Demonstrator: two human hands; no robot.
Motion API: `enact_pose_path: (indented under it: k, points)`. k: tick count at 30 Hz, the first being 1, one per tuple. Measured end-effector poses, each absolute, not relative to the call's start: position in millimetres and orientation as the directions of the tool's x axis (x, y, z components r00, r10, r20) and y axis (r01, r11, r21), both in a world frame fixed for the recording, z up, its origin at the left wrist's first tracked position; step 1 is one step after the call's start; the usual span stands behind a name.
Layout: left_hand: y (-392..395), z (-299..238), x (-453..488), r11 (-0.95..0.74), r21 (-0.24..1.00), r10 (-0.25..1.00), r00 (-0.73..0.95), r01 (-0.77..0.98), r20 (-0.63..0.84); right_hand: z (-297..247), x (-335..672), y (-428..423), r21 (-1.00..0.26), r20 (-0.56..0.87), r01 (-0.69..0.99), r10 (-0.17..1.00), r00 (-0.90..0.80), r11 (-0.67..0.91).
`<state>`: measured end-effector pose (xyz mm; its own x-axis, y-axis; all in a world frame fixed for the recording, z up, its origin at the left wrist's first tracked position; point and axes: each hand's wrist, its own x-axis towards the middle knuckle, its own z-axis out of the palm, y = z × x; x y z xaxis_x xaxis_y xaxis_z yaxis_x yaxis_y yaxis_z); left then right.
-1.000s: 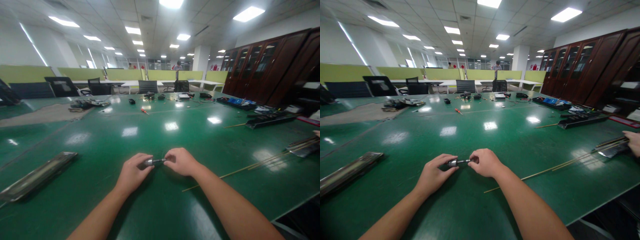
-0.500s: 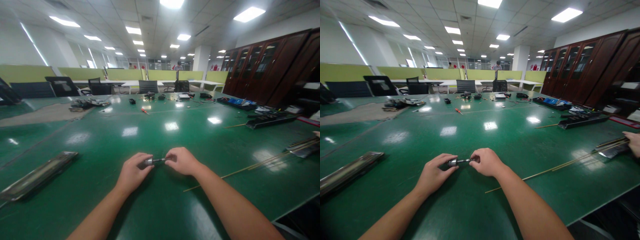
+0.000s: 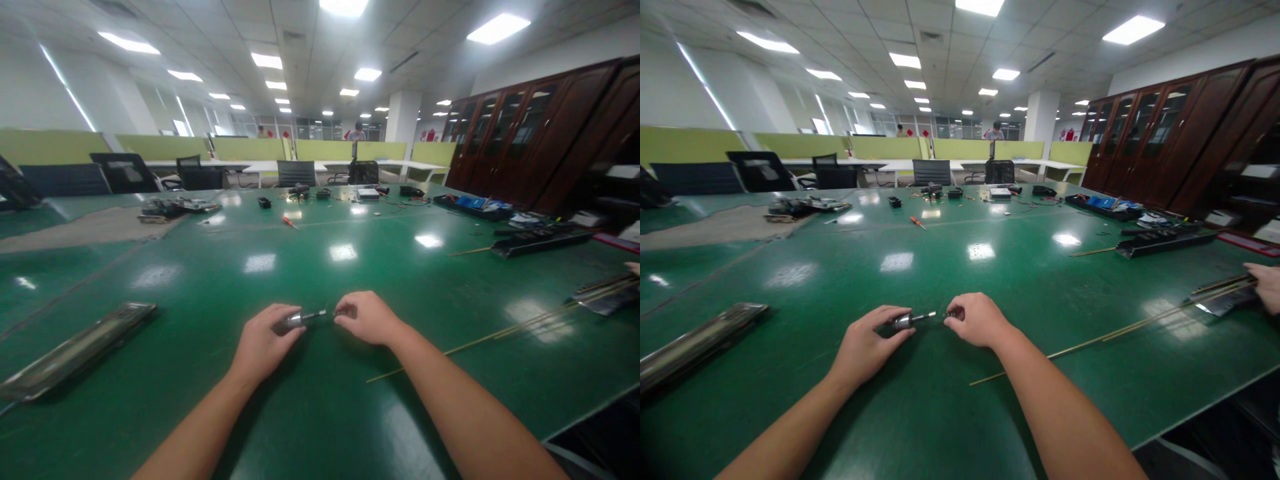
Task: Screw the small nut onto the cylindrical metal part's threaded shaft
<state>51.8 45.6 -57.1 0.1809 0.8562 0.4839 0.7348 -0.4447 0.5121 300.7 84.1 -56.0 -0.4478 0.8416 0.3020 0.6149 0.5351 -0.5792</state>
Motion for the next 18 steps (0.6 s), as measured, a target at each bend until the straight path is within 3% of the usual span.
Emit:
enact_pose_path:
  k: [5,12,18]
  points:
    - [47,-55,49,-0.306,0.540,0.891,0.036,0.784,0.453,-61,308,93,-0.629,0.225,0.641,0.893,-0.391,0.439]
    - [46,-48,37,-0.167,0.806,0.947,-0.134,0.568,0.290,-63,311,99,-0.637,0.213,0.657,0.911,-0.354,0.404]
    - [-10,-32,-28,-0.106,0.701,0.911,-0.213,0.705,0.353,-61,310,98,-0.605,0.229,0.672,0.901,-0.368,0.428]
